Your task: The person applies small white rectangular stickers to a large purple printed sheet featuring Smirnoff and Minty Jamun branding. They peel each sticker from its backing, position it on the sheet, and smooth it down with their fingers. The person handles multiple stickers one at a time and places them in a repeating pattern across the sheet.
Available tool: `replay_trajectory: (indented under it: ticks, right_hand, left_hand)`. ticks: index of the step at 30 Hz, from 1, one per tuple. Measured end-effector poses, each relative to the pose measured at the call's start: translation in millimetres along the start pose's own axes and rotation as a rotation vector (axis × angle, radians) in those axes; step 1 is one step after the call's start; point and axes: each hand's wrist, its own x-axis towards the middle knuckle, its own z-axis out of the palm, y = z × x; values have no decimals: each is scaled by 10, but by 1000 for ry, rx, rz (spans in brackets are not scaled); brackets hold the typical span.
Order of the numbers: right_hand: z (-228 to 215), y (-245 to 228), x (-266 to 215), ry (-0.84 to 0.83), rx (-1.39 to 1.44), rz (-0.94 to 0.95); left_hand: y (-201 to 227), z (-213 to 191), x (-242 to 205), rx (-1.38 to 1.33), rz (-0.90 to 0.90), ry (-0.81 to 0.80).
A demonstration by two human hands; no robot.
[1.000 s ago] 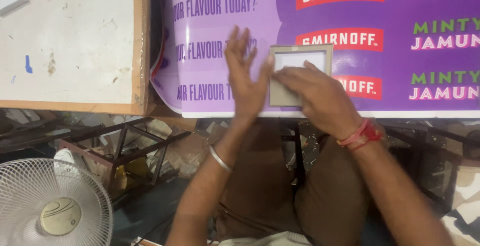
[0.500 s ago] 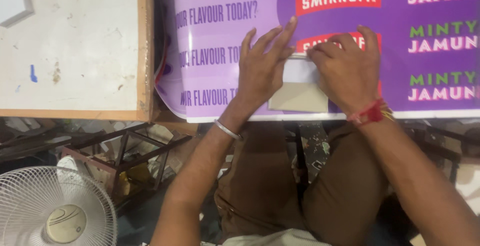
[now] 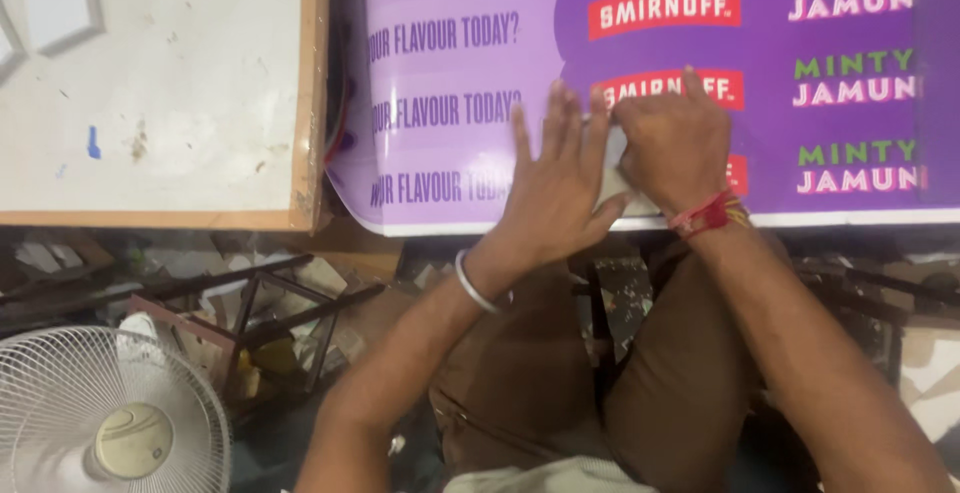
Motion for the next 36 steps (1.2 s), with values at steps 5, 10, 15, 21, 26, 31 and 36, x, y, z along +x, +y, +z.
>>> replay_trajectory:
  ticks: [5, 10, 15, 21, 26, 31, 36]
  right_hand:
    - [-33, -21, -46, -11, 56, 15]
    - [-131, -24, 7, -50, 78, -15]
    - [-110, -56, 25, 1, 98, 33]
    - [-89, -36, -28, 79, 109, -22]
    - [-43, -87, -41, 52, 44, -110]
    - [8, -158, 30, 34, 60, -75]
    - [0, -104, -1, -11, 4, -23]
  left_hand:
    - [67, 73, -82, 25, -169, 14]
    - [180, 139, 52, 91, -158, -217]
    - [177, 118, -54, 29, -160, -44]
    - [57, 64, -188, 4, -261, 6]
    - [-182, 154, 120, 21, -131, 210]
    - [-287, 234, 301, 175, 69, 262]
    - [-342, 149, 172, 200, 91, 383]
